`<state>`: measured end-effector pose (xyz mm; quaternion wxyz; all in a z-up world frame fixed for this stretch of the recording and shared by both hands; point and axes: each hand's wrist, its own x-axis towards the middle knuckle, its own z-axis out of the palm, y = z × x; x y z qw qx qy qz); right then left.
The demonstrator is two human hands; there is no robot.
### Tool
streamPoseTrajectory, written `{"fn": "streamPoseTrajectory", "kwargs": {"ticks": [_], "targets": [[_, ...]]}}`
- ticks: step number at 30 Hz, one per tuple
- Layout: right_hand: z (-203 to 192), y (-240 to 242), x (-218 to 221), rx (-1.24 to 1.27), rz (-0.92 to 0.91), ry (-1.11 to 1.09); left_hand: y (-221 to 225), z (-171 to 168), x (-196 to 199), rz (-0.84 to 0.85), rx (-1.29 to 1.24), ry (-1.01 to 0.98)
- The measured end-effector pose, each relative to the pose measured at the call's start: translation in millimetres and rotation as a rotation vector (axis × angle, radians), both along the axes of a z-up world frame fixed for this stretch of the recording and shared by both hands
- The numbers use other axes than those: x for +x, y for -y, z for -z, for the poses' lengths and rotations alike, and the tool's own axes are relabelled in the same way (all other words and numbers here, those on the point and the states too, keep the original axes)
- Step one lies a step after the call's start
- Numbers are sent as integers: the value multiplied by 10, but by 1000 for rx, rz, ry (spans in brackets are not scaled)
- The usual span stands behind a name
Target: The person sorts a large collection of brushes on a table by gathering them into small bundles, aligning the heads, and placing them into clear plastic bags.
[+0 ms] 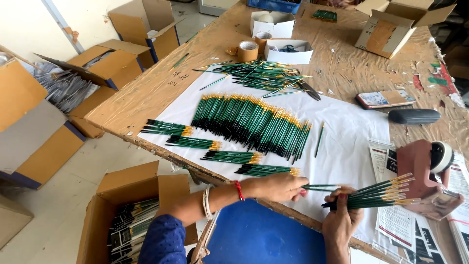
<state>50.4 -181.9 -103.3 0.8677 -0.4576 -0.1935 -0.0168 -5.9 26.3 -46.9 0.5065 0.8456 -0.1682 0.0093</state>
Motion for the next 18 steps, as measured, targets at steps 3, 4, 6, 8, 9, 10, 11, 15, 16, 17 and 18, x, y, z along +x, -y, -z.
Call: {"fn": "streamPoseTrajectory", "kwargs": {"ticks": [3, 4, 6, 8, 9, 10, 11, 15, 16, 17, 18], "targets": [[-22, -3, 14, 53, -3, -8, -419, -365, 442, 156, 673, -236], [-76, -15, -12, 43, -11, -34, -643, -489, 632, -118, 756, 52], [-145, -18, -59, 31, -15, -63, -907, -906, 731, -387, 815, 343], [-196, -23, -65, 8, -34, -130, -1007, -1532, 598, -722, 964, 828], [-172, -21, -41, 14, -24, -129, -851, -1680, 378, -712, 963, 836], [-143, -8, -20, -6, -46, -141, -694, -1813, 153, -679, 815, 916], [-113, 2, 1, -26, -67, -153, -545, -1944, -75, -641, 665, 991], [85, 51, 131, -21, -143, -197, 129, -1797, -1521, -426, 167, 1166], [83, 46, 144, -62, -189, -228, 237, -1732, -1745, -406, 158, 1171], [78, 43, 157, -102, -235, -258, 468, -1763, -1953, -387, 148, 1175], [-24, 13, 181, -94, -214, -252, 437, -1741, -2005, -359, 133, 1182]]}}
